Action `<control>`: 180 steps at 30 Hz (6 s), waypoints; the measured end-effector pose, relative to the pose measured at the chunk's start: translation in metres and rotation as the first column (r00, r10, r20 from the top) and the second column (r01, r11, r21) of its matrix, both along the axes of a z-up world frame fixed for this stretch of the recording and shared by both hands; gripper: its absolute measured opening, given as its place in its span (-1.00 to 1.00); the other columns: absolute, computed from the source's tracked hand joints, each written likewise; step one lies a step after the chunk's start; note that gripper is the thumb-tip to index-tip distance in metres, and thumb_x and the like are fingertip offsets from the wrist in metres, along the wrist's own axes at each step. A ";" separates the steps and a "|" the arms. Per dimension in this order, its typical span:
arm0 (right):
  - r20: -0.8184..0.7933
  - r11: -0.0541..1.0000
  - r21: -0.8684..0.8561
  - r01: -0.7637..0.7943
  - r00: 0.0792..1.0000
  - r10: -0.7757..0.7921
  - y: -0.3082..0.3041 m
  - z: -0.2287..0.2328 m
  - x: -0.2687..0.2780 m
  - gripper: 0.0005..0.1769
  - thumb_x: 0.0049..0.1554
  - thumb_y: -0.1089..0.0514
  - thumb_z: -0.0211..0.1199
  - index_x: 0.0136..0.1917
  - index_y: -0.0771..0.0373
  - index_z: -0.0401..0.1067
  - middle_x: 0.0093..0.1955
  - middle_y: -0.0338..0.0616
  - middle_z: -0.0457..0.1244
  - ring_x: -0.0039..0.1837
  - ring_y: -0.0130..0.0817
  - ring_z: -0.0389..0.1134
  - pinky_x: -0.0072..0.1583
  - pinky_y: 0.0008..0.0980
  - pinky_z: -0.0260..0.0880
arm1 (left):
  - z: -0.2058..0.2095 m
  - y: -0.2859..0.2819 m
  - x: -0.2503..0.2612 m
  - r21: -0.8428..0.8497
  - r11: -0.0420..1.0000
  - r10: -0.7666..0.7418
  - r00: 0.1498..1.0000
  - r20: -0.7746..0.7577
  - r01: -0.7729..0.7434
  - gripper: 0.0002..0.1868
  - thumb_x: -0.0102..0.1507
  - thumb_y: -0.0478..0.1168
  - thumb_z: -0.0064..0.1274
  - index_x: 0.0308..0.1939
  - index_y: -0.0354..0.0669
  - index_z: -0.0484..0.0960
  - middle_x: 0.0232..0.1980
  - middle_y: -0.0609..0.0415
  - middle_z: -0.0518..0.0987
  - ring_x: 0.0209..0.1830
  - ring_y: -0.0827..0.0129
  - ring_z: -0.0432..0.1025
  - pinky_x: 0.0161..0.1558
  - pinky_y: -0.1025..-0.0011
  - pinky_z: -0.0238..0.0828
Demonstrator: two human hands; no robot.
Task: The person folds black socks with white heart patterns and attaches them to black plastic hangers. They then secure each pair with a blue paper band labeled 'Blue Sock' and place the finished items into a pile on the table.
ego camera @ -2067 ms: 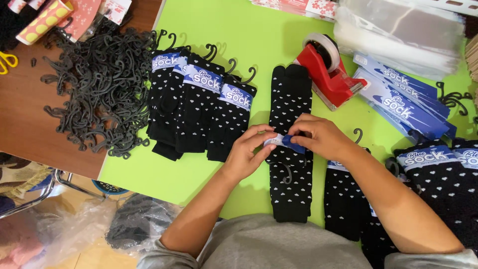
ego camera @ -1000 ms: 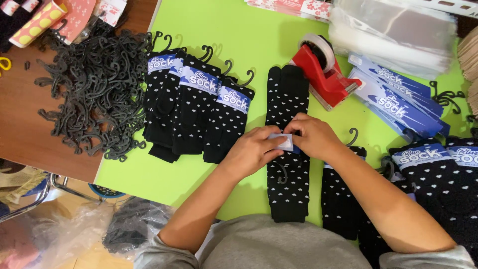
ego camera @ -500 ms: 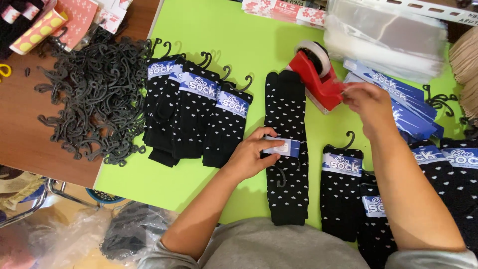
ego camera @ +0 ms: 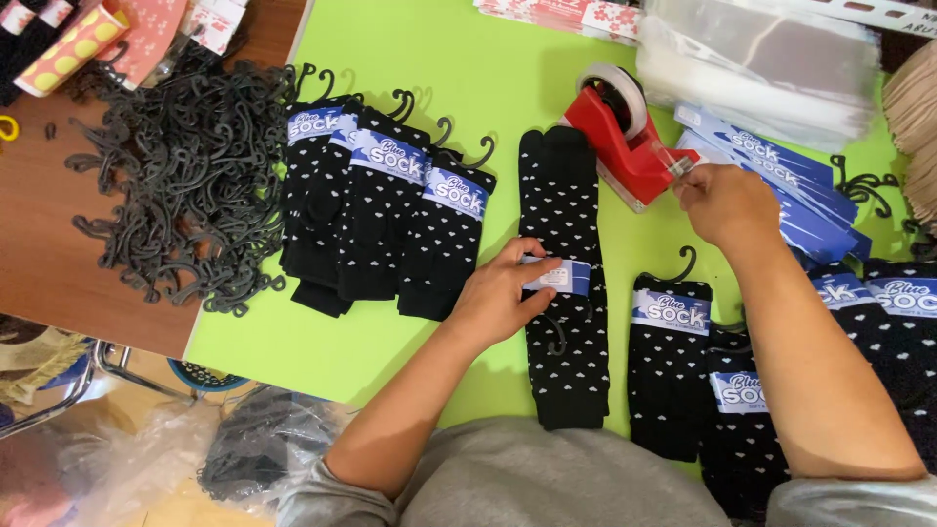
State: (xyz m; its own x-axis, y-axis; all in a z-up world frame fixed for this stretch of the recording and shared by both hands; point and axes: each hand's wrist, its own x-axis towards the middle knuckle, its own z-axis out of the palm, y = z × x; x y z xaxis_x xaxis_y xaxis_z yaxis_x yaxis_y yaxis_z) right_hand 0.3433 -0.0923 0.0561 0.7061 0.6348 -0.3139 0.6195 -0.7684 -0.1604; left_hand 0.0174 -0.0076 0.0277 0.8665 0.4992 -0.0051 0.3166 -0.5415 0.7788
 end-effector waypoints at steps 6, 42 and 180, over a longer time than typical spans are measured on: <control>-0.001 1.000 0.000 0.004 1.000 -0.004 0.002 0.003 0.001 -0.63 0.09 0.10 0.07 0.01 -0.24 0.63 -0.02 -0.44 0.45 0.13 -0.10 0.42 0.05 -0.01 0.38 | 0.001 -0.002 0.002 -0.051 0.997 0.053 0.998 -0.017 -0.054 -0.58 0.25 -0.06 0.12 0.20 0.12 0.65 0.26 0.32 0.39 -0.48 0.36 0.47 -0.29 0.25 0.45; -0.314 0.987 0.076 -0.143 0.936 0.160 -0.018 0.006 -0.015 -0.61 0.10 -0.02 0.21 0.11 0.15 0.65 -0.05 0.11 0.50 0.24 0.22 0.41 0.32 0.12 0.33 | -0.005 -0.004 0.005 -0.140 0.979 0.144 0.989 -0.030 -0.147 -0.55 0.13 -0.01 0.19 0.12 0.25 0.68 0.24 0.25 0.47 0.15 -0.05 0.53 0.10 0.08 0.53; -0.119 0.911 0.276 0.307 0.951 -0.285 -0.083 -0.001 0.174 -0.80 0.28 0.20 0.37 0.17 0.24 0.54 0.13 0.08 0.38 0.02 -0.06 0.38 0.14 -0.10 0.40 | -0.010 0.001 0.017 -0.553 0.739 0.394 0.913 -0.107 -0.384 -0.83 0.23 -0.02 0.22 -0.30 0.04 0.66 -0.47 0.37 0.49 -0.47 0.63 0.26 -0.33 0.56 0.21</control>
State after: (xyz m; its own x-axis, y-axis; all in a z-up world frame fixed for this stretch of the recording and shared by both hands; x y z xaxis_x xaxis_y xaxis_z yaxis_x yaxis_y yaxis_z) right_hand 0.5170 -0.1756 0.0551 0.8575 0.4707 -0.2076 0.3484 -0.8283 -0.4388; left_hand 0.0340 -0.0066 0.0174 0.5997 0.7079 -0.3731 0.3891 0.1495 0.9090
